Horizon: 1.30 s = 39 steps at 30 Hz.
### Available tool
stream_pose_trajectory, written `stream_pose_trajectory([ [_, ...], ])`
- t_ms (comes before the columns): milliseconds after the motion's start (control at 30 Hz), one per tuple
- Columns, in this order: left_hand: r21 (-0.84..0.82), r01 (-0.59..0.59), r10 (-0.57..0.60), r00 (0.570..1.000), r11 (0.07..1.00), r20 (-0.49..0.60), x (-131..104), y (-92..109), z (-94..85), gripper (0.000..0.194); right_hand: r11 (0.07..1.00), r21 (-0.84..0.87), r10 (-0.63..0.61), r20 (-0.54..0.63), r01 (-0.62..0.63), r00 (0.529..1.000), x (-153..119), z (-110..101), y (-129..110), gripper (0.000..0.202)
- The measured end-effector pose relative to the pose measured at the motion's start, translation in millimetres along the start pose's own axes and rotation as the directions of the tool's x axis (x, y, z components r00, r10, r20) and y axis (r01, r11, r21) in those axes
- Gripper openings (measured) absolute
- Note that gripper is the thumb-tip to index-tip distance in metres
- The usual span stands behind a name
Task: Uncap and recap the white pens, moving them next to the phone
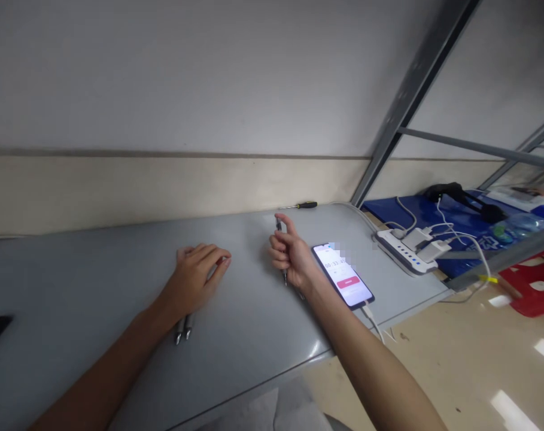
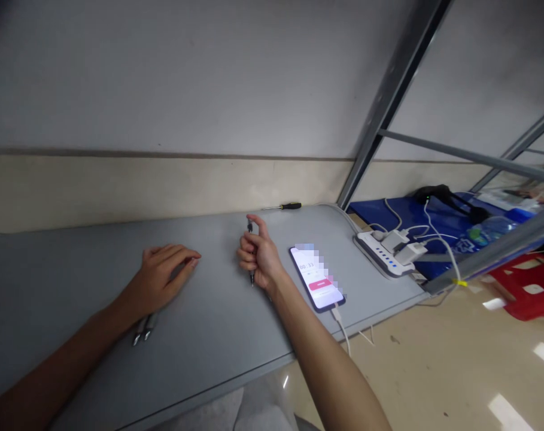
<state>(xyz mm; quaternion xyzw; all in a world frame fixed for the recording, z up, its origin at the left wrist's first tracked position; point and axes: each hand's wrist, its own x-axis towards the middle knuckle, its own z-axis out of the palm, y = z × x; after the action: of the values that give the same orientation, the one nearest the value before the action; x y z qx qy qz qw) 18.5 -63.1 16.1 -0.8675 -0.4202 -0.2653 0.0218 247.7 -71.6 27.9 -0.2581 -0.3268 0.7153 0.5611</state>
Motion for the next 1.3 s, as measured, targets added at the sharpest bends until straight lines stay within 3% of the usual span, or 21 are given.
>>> stream_pose_trajectory([
  [767, -0.007, 0.059, -0.059, 0.997, 0.998, 0.053, 0.3, 0.0, 1.3, 0.028, 0.998, -0.057, -0.030, -0.033, 0.028, 0.999, 1.5, 0.7, 1.0, 0.049],
  [967, -0.010, 0.067, -0.067, 0.997, 0.998, 0.048, 0.2, -1.3, 1.5, 0.026, 0.996, -0.085, -0.029, -0.037, 0.026, 0.999, 1.0, 1.4, 1.0, 0.059],
  [1133, 0.008, 0.065, -0.066, 0.997, 0.998, 0.050, -0.1, -2.1, 1.1, 0.027, 0.984, -0.176, -0.007, -0.043, 0.000, 0.999, 1.0, 1.5, 0.8, 0.046],
  [1300, 0.007, 0.059, -0.059, 0.997, 0.998, 0.052, -0.5, -2.3, 0.4, 0.026, 0.953, -0.301, -0.079, -0.104, 0.044, 0.991, 2.6, 1.7, 2.1, 0.032],
])
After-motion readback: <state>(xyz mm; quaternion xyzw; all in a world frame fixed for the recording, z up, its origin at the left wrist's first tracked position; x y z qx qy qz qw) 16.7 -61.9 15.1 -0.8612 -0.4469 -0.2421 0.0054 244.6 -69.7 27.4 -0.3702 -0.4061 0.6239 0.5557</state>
